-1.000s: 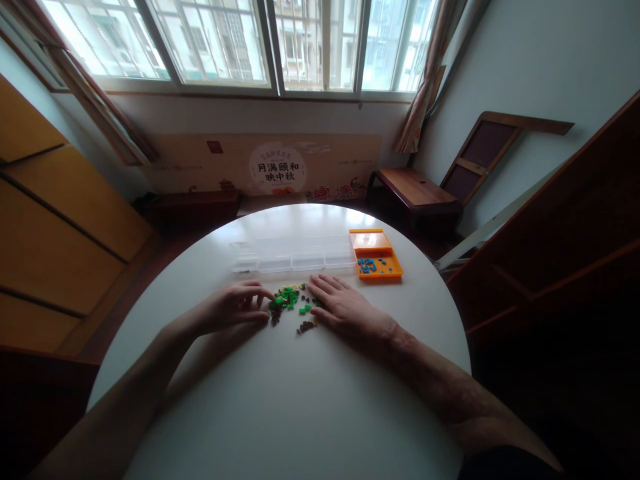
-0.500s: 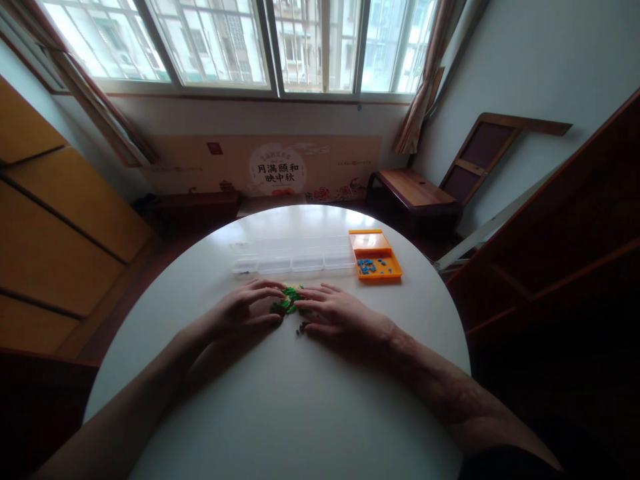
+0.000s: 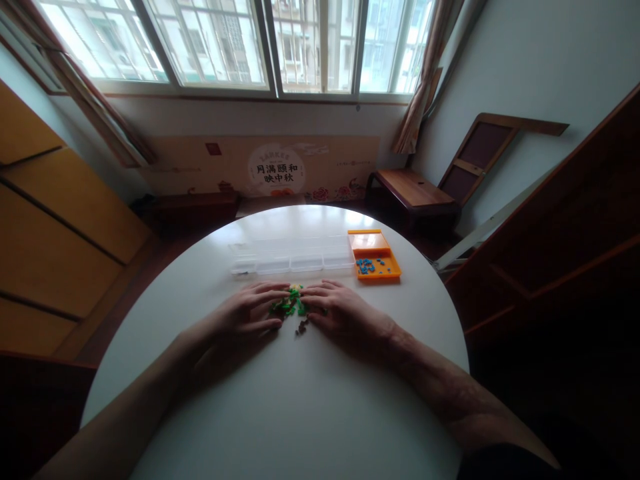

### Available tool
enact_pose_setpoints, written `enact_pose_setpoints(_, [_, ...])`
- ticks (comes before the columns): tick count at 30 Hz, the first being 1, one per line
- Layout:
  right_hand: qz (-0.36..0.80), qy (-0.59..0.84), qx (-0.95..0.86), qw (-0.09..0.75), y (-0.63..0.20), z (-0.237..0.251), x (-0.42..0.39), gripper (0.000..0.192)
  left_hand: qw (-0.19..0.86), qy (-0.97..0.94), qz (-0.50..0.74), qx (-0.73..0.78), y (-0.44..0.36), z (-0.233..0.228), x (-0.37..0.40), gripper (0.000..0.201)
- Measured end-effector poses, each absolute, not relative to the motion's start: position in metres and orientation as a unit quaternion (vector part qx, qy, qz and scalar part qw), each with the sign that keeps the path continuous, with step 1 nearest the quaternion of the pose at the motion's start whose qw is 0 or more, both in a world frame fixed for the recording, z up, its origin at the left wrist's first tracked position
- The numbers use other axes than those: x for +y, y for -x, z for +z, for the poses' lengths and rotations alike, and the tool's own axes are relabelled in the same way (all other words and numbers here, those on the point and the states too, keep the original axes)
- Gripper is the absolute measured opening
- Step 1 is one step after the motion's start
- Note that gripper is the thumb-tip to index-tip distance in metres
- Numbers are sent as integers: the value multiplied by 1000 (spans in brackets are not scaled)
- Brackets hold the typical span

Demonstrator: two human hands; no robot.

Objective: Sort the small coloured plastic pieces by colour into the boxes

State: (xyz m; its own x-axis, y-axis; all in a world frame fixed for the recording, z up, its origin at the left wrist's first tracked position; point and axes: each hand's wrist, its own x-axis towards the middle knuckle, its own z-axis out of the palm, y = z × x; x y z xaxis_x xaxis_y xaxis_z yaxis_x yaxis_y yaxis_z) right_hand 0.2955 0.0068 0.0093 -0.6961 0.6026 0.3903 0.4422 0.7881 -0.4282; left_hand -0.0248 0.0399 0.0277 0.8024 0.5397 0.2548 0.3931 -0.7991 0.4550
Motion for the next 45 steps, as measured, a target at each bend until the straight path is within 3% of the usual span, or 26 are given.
enact_pose_setpoints(7, [134, 298, -900, 287, -298, 8, 11, 29, 190, -932, 187, 246, 23, 28, 40, 55])
enact_pose_setpoints(14, [74, 383, -869, 303, -309, 5, 12, 21, 181, -935, 154, 265, 41, 25, 46, 91])
enact_pose_setpoints(16, [71, 389, -870, 294, -310, 5, 12, 18, 190, -933, 143, 271, 44, 24, 47, 93])
enact_pose_setpoints(24, [93, 397, -865, 294, -306, 5, 13, 7, 193, -929, 173, 264, 33, 24, 44, 69])
enact_pose_setpoints(31, [118, 399, -855, 309, -309, 9, 13, 7, 169, -919, 203, 292, 36, 23, 43, 74])
enact_pose_setpoints(38, [135, 403, -853, 302, -309, 0, 16, 3, 157, -918, 221, 289, 37, 25, 44, 38])
enact_pose_setpoints(45, [135, 406, -847, 316, -305, 4, 12, 7, 158, -919, 226, 283, 36, 17, 47, 32])
